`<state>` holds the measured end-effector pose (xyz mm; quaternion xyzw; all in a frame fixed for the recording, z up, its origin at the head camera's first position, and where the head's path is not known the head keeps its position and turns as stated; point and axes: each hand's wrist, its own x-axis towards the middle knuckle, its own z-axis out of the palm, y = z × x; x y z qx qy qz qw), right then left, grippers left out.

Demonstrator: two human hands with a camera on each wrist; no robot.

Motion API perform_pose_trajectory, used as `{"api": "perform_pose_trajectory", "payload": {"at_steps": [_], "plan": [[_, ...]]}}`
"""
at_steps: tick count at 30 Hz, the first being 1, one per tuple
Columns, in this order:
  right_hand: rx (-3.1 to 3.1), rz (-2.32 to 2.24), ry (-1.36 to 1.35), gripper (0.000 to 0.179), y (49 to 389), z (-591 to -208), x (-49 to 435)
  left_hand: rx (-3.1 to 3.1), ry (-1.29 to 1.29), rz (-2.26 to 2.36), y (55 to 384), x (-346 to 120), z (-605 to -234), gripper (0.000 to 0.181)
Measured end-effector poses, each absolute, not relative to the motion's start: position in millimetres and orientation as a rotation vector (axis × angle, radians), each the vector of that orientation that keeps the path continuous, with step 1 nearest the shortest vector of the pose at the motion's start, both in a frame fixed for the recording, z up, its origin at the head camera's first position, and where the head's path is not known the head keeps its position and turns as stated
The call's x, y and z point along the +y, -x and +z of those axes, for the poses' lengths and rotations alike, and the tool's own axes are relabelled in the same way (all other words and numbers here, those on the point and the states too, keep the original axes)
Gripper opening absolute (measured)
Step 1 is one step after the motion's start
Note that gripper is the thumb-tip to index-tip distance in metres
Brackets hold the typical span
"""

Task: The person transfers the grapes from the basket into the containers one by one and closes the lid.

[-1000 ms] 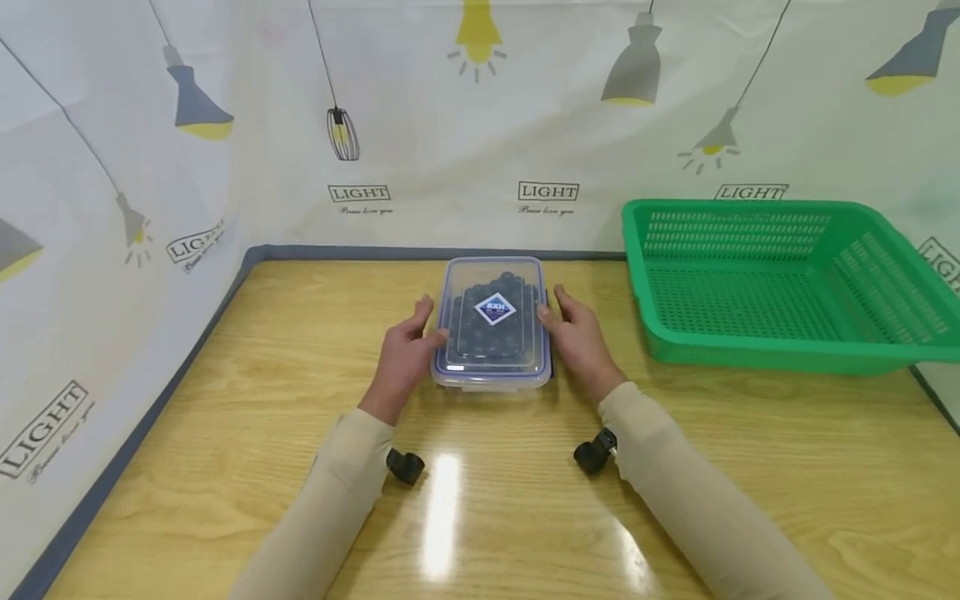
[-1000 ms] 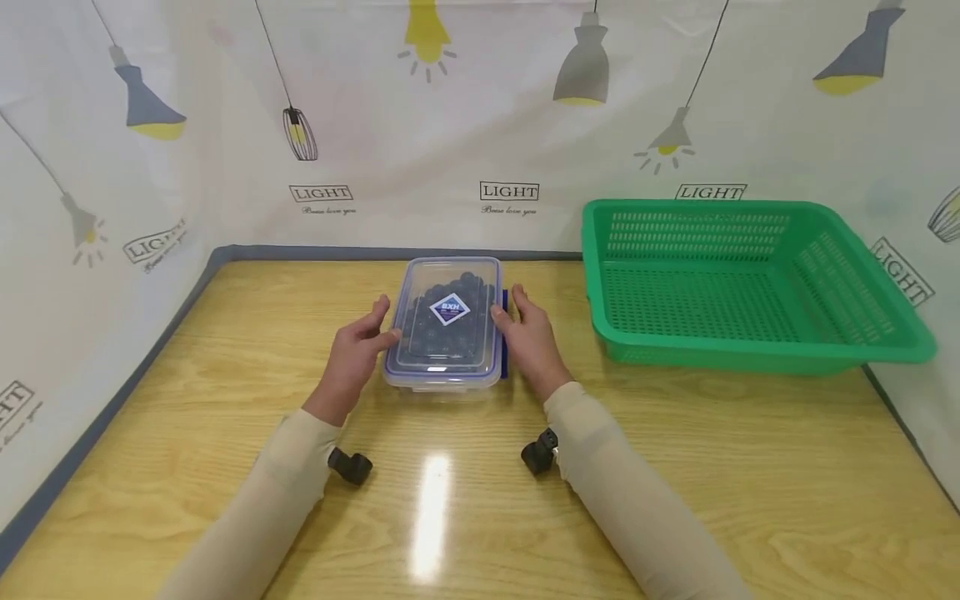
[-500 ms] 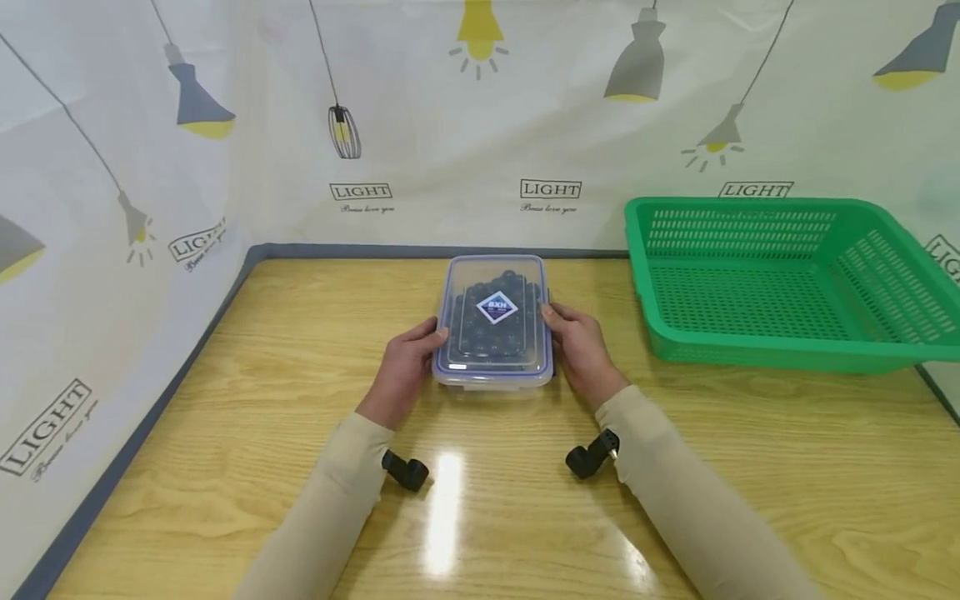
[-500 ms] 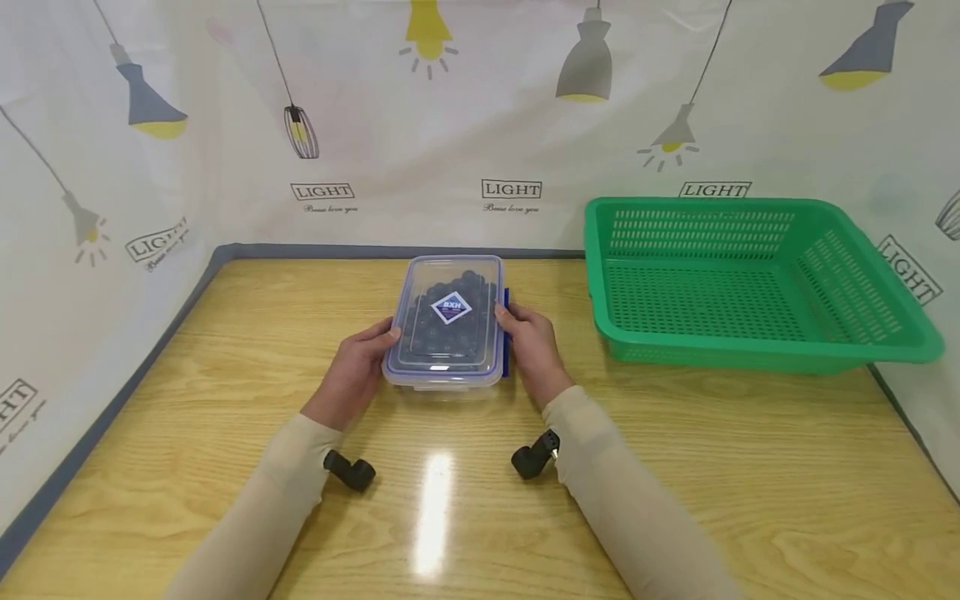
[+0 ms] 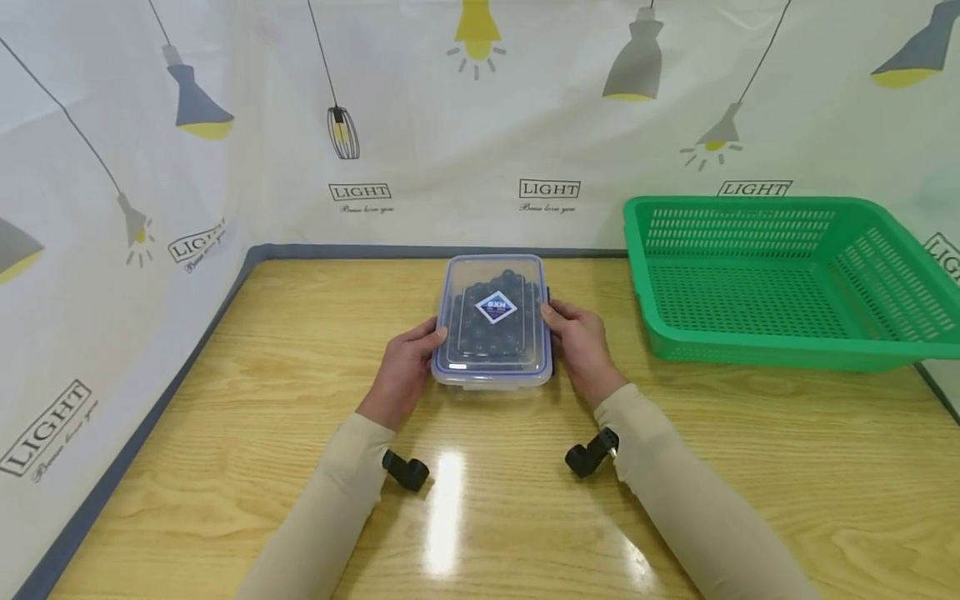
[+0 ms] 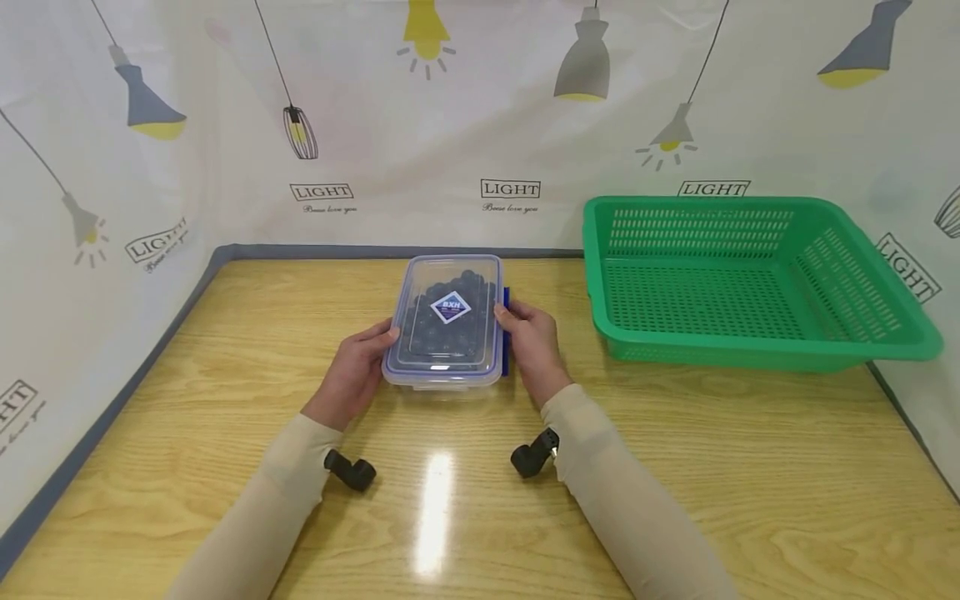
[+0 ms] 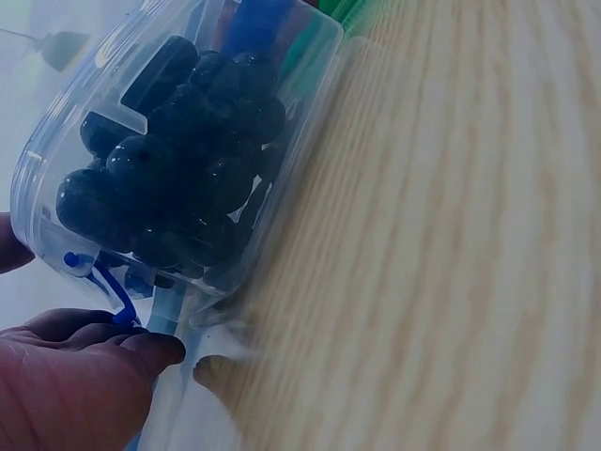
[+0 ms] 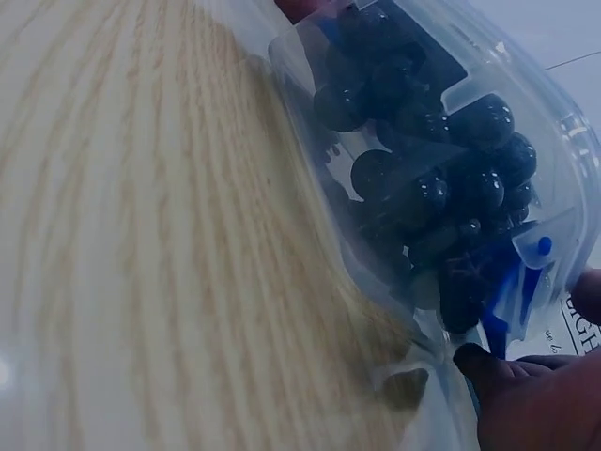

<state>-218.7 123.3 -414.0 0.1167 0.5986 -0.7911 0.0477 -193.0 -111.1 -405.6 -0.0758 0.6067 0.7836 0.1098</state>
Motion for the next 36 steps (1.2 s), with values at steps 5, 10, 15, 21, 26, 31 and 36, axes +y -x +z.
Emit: {"api": "perform_pose_trajectory", "payload": {"at_steps": [5, 10, 15, 21, 26, 31, 36], "plan": [[1.970, -2.406, -0.372, 0.057, 218, -413, 123, 1.796, 0.216, 2.298, 193, -112, -405, 0.054], [2.102, -2.431, -0.334, 0.052, 216, -409, 119, 1.811, 0.206, 2.285, 193, -113, -405, 0.055], [2.176, -2.424, -0.246, 0.049, 212, -408, 114, 1.835, 0.204, 2.263, 191, -113, -405, 0.055], [2.192, -2.367, -0.198, 0.055, 209, -412, 114, 1.843, 0.225, 2.231, 189, -114, -406, 0.055], [2.244, -2.320, -0.154, 0.054, 209, -406, 113, 1.841, 0.226, 2.238, 190, -114, -404, 0.055], [2.330, -2.211, -0.178, 0.052, 209, -398, 111, 1.844, 0.210, 2.247, 190, -113, -402, 0.055], [2.406, -2.133, -0.157, 0.051, 208, -398, 111, 1.856, 0.208, 2.242, 188, -111, -402, 0.054]]}}
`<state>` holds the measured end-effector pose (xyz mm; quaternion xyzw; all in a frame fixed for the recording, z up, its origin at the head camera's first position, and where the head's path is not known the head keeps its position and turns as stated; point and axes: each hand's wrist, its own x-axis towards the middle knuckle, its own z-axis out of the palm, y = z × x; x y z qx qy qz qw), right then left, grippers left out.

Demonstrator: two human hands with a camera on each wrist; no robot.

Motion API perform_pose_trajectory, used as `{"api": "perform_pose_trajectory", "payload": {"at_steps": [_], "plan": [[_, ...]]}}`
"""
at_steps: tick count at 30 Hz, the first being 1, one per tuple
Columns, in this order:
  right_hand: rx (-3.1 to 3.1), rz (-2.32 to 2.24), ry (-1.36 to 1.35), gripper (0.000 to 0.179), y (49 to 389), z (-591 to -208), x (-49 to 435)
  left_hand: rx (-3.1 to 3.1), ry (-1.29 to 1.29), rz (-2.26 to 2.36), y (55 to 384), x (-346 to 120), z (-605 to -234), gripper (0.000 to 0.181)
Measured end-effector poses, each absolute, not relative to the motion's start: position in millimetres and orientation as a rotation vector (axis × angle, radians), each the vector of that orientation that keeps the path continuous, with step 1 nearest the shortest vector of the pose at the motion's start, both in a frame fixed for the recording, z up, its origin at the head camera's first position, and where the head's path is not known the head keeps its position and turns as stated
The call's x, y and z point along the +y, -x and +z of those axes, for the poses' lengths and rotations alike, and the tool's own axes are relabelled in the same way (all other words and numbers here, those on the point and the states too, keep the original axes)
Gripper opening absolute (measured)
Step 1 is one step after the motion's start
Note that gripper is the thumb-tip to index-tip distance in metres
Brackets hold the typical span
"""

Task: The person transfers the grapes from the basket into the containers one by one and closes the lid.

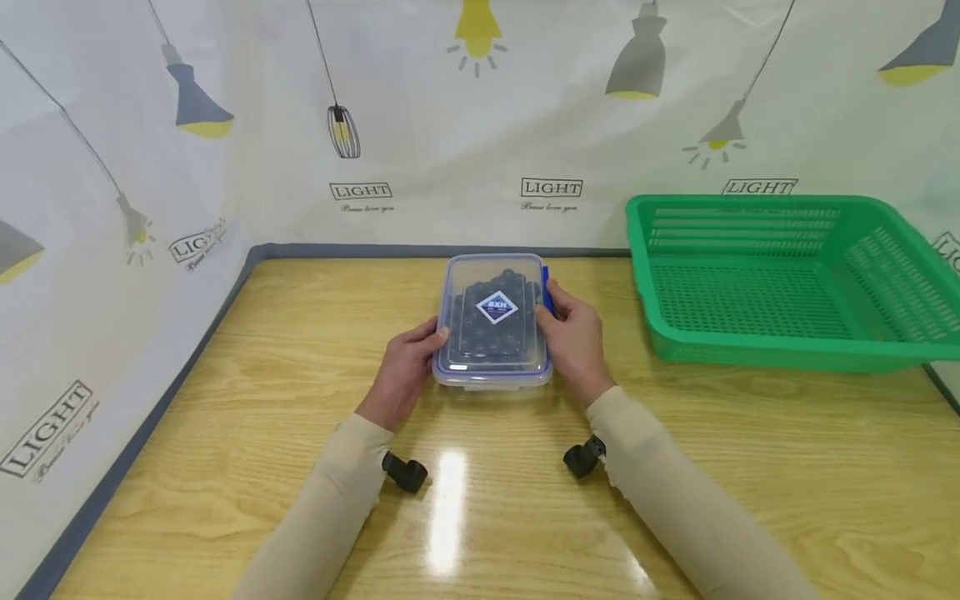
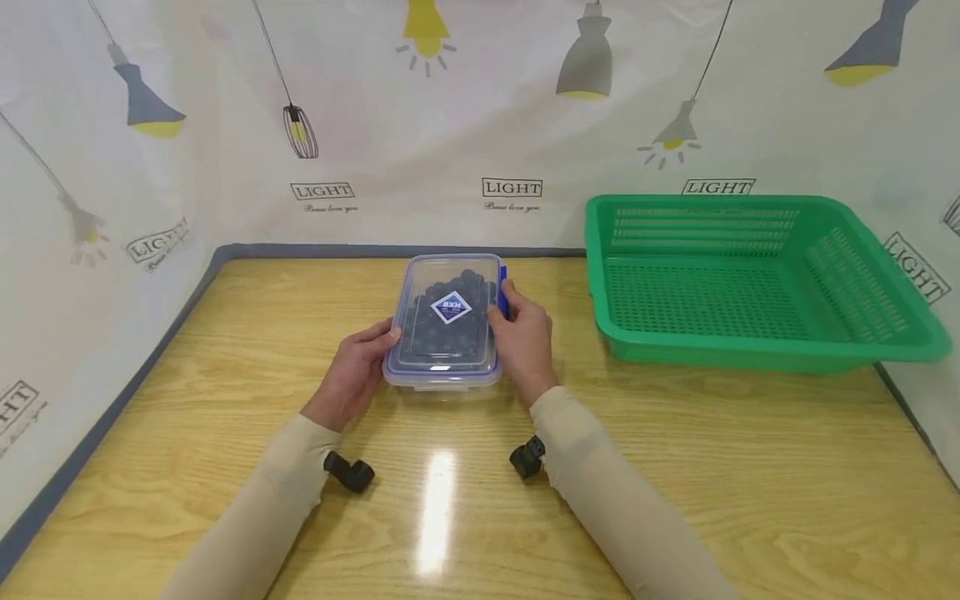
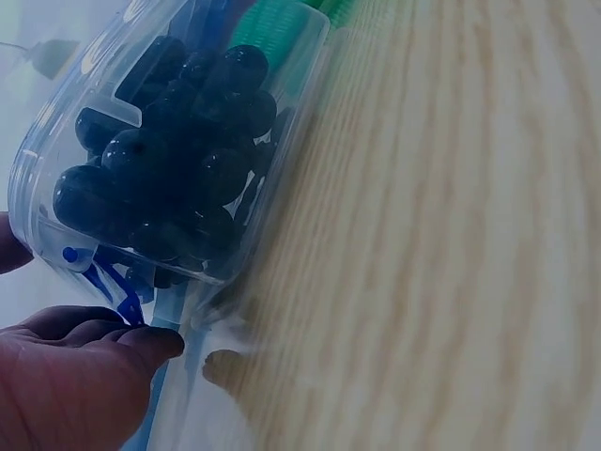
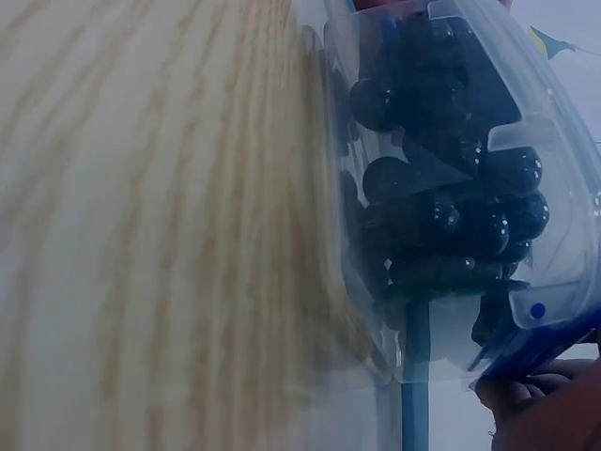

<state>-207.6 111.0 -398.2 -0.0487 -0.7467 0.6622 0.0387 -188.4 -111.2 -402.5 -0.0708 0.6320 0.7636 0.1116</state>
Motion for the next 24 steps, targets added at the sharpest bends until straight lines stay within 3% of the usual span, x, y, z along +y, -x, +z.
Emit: {"api": "perform_pose_trajectory", "payload": {"at_steps": [16, 24], "plan": [[-2.191, 2.106, 0.132, 0.051, 209, -402, 110, 1.748, 0.230, 2.314, 194, -114, -405, 0.062], [-2.193, 2.115, 0.156, 0.051, 207, -402, 110, 2.142, 0.252, 2.209, 191, -112, -395, 0.062]]}}
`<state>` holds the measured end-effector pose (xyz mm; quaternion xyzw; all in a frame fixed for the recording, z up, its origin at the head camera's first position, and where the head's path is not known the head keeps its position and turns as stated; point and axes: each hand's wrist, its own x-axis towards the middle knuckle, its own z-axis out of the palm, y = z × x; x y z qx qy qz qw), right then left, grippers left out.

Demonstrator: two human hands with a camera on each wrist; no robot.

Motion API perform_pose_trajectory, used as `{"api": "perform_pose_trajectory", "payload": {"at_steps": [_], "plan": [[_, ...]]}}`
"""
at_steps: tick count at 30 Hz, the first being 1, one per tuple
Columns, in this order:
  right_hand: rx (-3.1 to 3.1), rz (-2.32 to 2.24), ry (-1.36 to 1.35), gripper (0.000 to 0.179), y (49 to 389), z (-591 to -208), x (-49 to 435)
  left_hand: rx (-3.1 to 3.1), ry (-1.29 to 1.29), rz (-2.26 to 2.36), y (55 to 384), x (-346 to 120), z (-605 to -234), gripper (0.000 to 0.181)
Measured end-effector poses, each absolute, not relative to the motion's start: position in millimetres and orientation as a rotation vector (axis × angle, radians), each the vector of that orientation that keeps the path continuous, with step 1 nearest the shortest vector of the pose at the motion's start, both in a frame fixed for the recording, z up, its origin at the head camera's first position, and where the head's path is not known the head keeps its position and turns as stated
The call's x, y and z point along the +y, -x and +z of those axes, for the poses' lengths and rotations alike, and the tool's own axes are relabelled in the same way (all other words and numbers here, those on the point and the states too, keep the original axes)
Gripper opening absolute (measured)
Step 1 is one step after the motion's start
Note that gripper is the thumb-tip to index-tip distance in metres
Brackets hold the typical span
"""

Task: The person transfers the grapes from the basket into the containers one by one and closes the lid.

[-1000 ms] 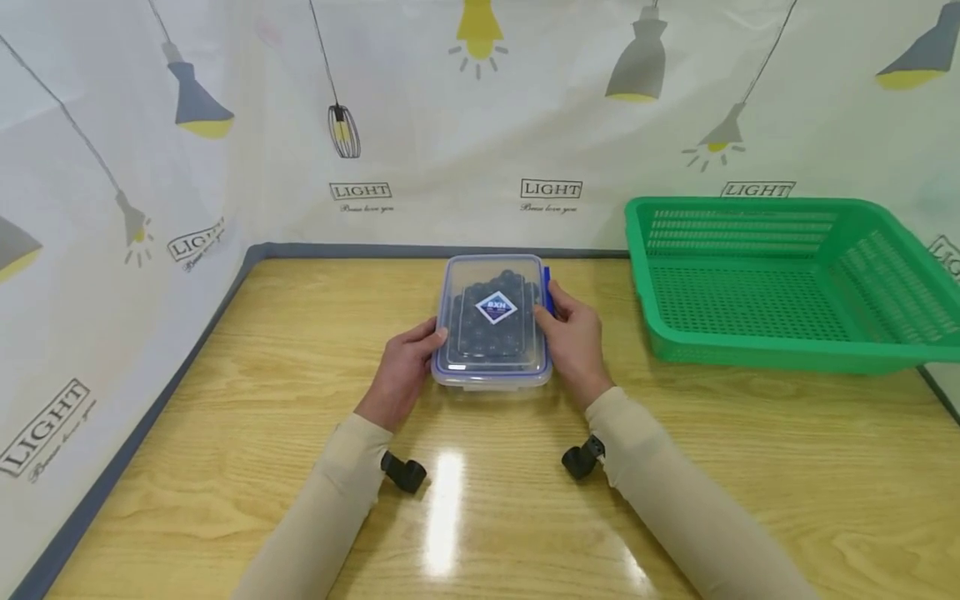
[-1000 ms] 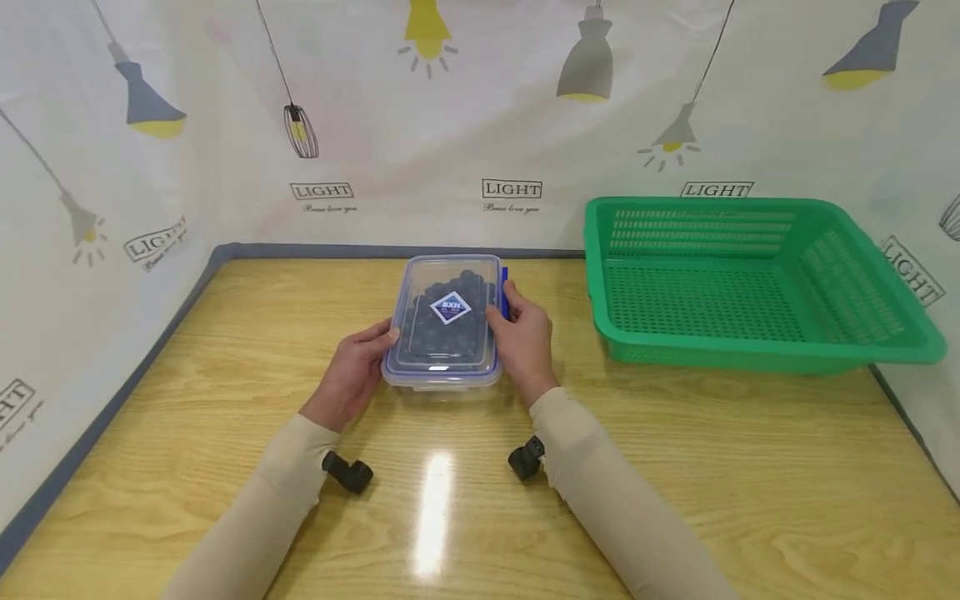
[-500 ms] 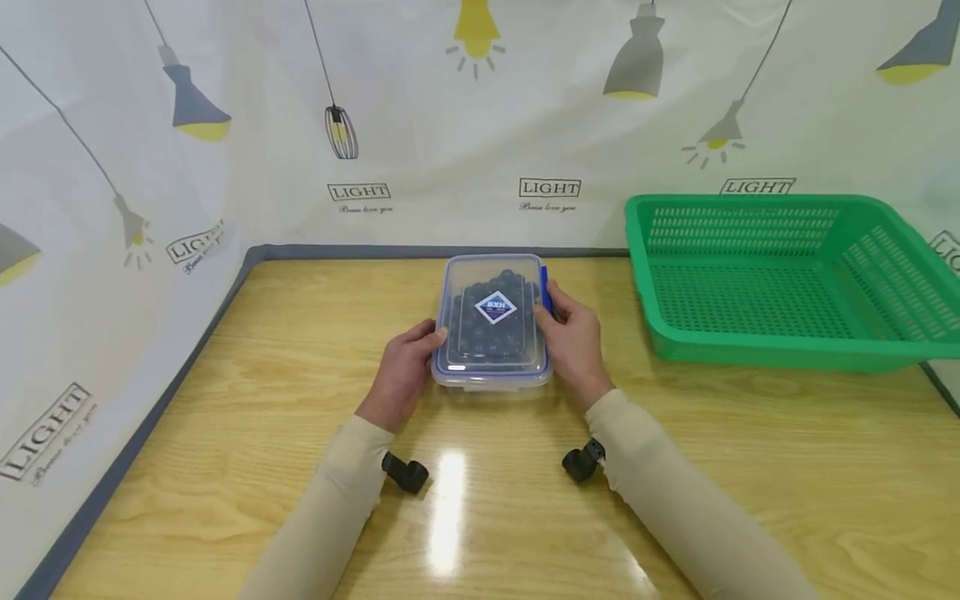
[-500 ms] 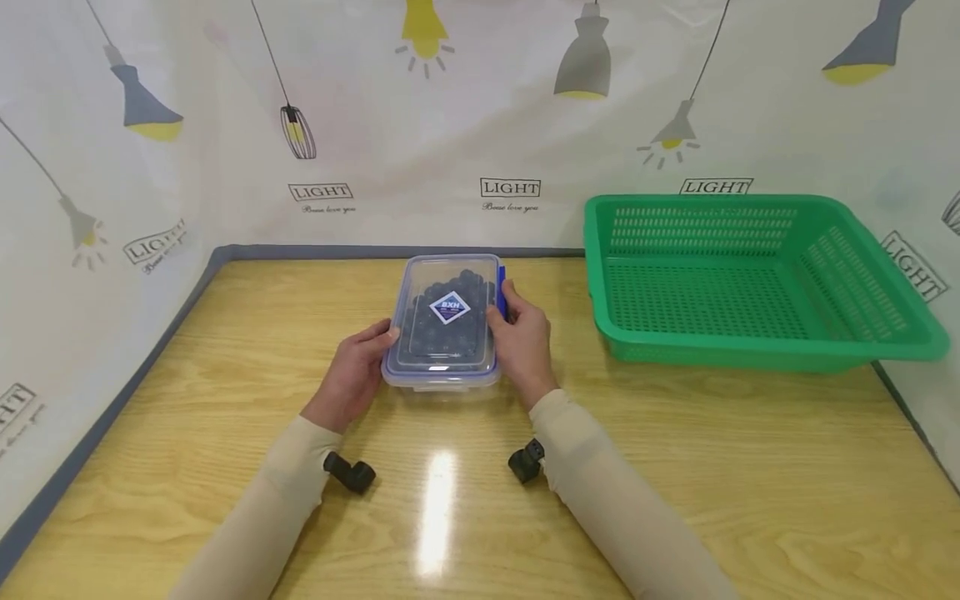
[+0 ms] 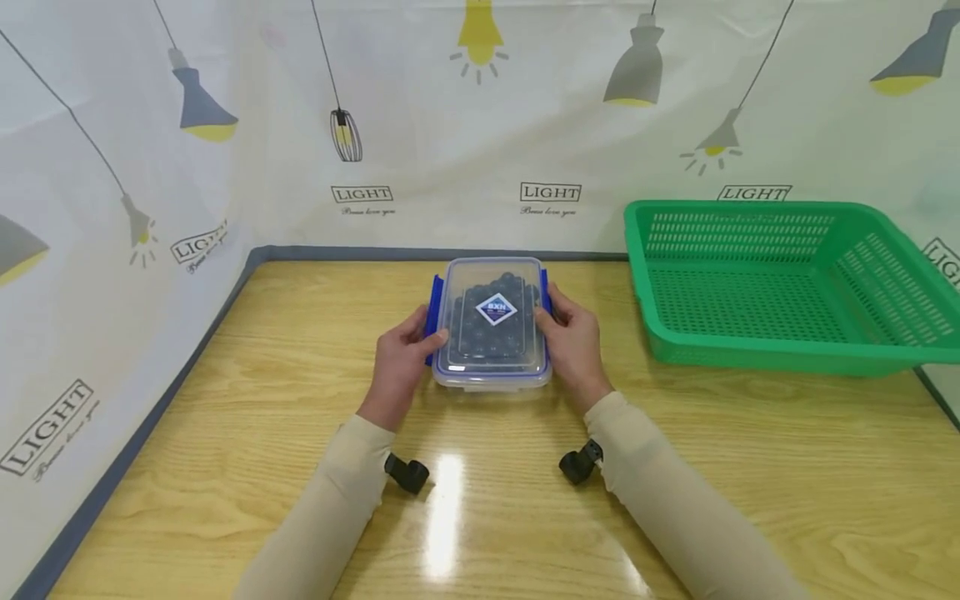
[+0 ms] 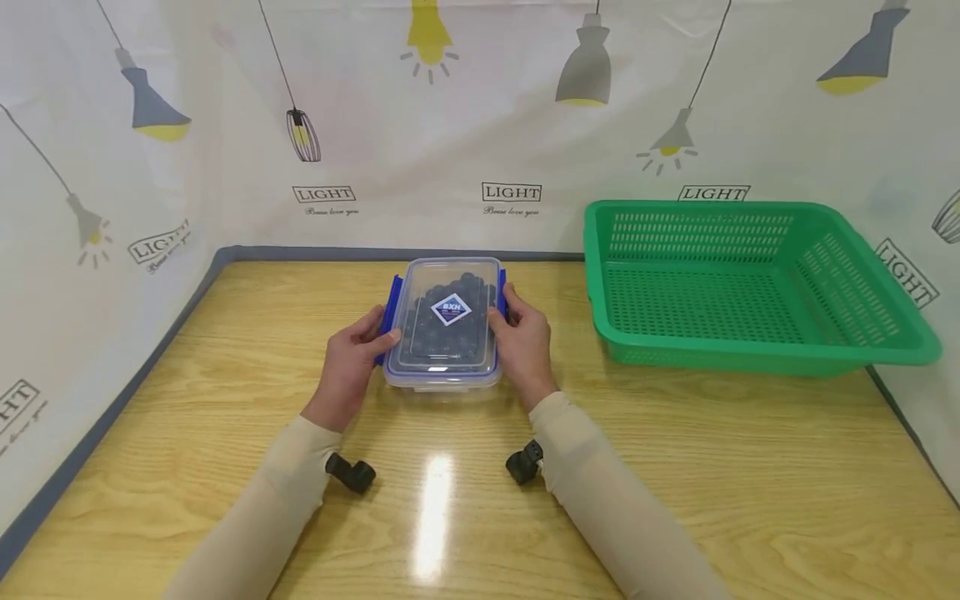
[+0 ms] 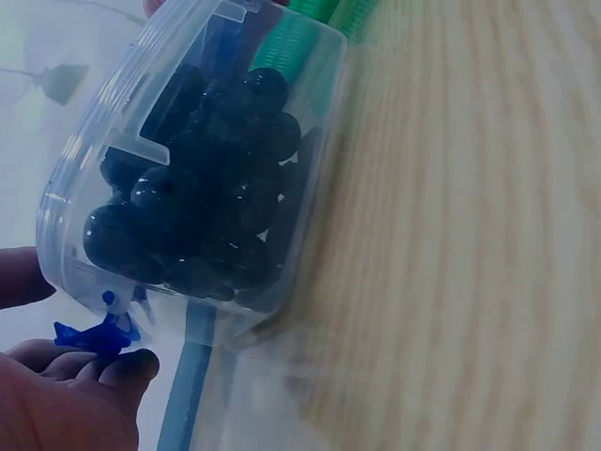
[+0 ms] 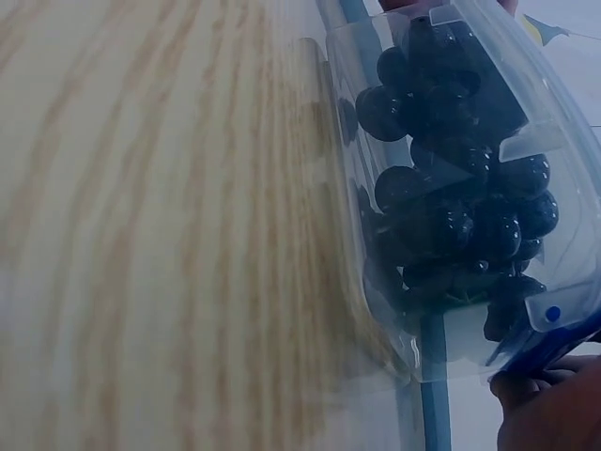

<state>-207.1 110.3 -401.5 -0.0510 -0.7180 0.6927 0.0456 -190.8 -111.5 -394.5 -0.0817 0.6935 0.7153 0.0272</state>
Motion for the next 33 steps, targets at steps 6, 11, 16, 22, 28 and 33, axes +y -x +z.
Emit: {"api": "perform_pose_trajectory", "payload": {"at_steps": [6, 11, 16, 22, 28, 33], "plan": [[-2.192, 2.120, 0.144, 0.051, 207, -400, 109, 2.233, 0.188, 2.206, 191, -109, -392, 0.059], [-2.204, 2.120, 0.148, 0.051, 206, -398, 108, 2.314, 0.162, 2.137, 191, -107, -386, 0.057], [-2.223, 2.121, 0.164, 0.051, 205, -396, 106, 2.396, 0.177, 2.011, 190, -107, -377, 0.055], [-2.220, 2.113, 0.126, 0.051, 206, -395, 105, 2.438, 0.176, 1.925, 189, -108, -372, 0.053], [-2.230, 2.105, 0.096, 0.051, 207, -395, 107, 2.452, 0.111, 1.925, 189, -108, -372, 0.053], [-2.389, 1.986, 0.032, 0.052, 211, -381, 118, 2.587, -0.080, 1.825, 194, -115, -371, 0.052]]}}
